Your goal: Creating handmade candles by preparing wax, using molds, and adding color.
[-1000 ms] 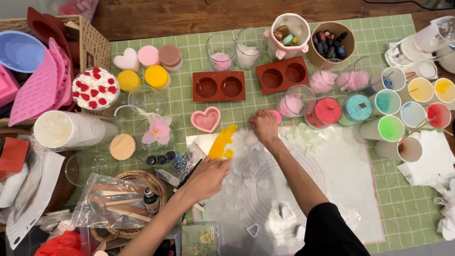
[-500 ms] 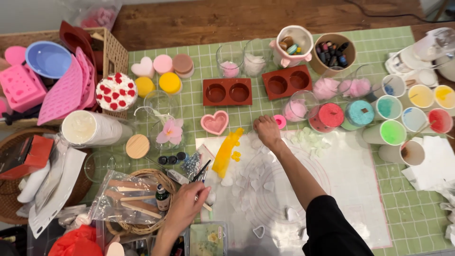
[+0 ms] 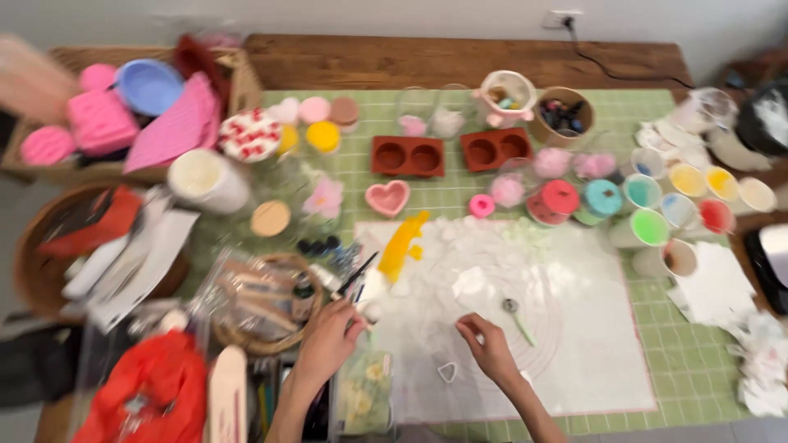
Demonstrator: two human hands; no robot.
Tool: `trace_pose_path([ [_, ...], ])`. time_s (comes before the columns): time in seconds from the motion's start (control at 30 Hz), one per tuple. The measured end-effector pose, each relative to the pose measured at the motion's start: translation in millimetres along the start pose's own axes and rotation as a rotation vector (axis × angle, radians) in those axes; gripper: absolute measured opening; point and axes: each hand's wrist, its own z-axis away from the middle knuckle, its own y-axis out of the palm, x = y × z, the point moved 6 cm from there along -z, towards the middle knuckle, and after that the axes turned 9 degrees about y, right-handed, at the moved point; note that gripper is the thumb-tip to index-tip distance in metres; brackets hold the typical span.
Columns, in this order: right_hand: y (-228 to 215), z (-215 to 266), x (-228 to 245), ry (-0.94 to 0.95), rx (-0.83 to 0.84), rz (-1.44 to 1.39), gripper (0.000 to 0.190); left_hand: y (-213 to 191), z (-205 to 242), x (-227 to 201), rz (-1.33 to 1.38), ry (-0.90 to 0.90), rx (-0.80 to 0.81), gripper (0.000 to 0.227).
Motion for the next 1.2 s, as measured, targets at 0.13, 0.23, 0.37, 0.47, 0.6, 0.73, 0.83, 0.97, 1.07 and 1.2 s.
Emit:
trace_pose_path([
  [0.13,23.1,33.4,-23.0,0.083,0.066,-0.128,0.019,-43.3,14.9,-30.1,0.002,-0.029,-0.019,0.033],
  [0.23,33.9,39.8,-22.3,0.112,0.079,-0.124,0.016,-61.3,33.8,-24.8,0.005,-0.035,-0.05,0.03],
  [0.37,40.2,44.2,13.5,0.143,0.105,-0.151,0.017,-96.7,41.6,-5.4,0.013,-0.067,-0.104,0.022],
  [0.47,36.1,41.4,46.1,0.084,0.121,-0.094,0.018,-129.0,21.5,17.3,0.039,-0.087,-0.106,0.02],
  [0.6,37.5,39.8,72.7,-0.04,0.132,-0.078,0.019,-186.7,-25.0,29.2,-0.167,-0.042,-0.183,0.025],
  [0.73,25.9,46.0,92.9,-0.029,0.012,-0.088,0.017,-203.4,-50.2,-26.4,-0.366,0.284,-0.248,0.025],
  [0.83,16.5,58.4,101.8,-0.037,-0.005,-0.156,0.014,-165.6,-70.8,-61.5,-0.133,0.26,-0.033,0.028],
  [0.97,-6.6,70.7,90.3,-0.035,0.0,-0.132,0.014,-65.7,-69.7,-88.4,-0.189,0.25,0.393,0.037],
  [1.07,-31.3,72.6,78.0,-0.032,-0.026,-0.14,0.014,1.1,-53.8,-90.1,-0.243,0.231,0.616,0.042],
  [1.2,-65.7,69.4,41.0,0.04,-0.065,-0.141,0.014,45.5,-36.3,-108.5,-0.267,0.226,0.742,0.044],
])
